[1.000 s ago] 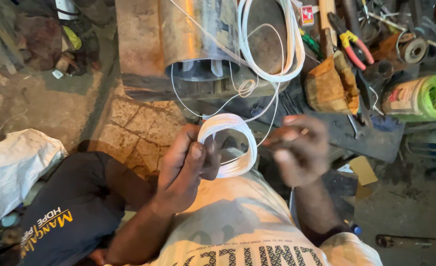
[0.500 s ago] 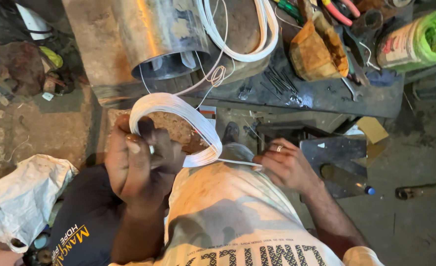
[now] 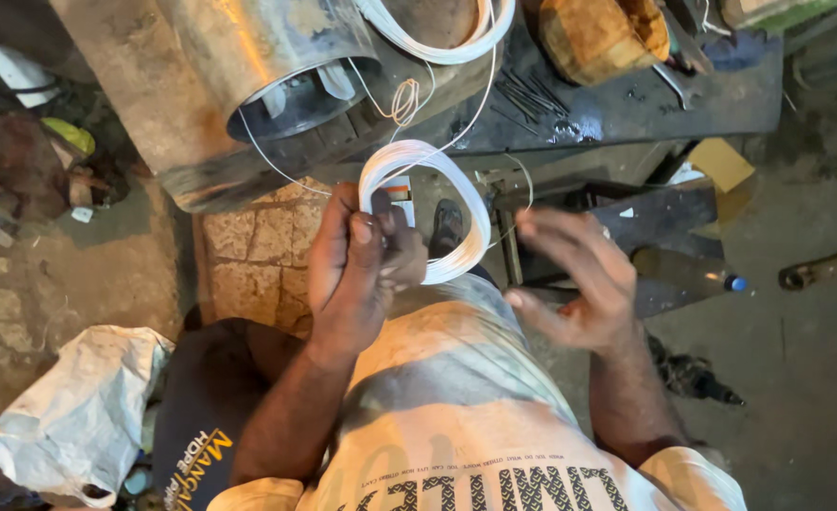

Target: The person is assembling electrical components, including a metal cylinder, white wires, and a white plastic strip. They use pliers to cut and manipulate the wires, and a screwdriver to adjust connections. The person also handles a white plastic strip, possibly for insulation or labeling.

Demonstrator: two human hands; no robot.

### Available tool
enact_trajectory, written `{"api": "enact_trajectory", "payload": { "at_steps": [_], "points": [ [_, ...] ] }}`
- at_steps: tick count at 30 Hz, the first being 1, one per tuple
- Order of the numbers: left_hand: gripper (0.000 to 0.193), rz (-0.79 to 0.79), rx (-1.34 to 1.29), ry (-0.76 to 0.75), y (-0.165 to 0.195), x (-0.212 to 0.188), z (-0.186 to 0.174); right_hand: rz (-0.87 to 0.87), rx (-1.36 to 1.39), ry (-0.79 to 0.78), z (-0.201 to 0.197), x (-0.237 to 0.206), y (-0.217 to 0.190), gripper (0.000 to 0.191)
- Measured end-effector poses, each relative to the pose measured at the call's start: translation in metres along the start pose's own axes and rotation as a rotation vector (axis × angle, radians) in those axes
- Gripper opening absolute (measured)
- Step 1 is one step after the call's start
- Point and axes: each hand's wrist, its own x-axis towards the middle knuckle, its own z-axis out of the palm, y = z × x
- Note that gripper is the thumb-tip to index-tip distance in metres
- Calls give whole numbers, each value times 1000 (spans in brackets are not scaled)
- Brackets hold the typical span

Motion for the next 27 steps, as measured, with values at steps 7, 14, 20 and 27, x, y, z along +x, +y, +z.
{"api": "enact_trajectory", "payload": {
  "at_steps": [7,14,20,27],
  "points": [
    [21,-73,-88,-70,-3,8,10,73,-123,129,39,7,-44,46],
    [23,-23,-126,-65,-14,24,21,223,51,-37,38,9,-28,60],
    [22,-82,-175,-69,-20,29,29,58,93,-31,32,17,6,39],
    [38,55,576,18,-19,7,32,-163,157,3,21,32,31,26]
  ]
}}
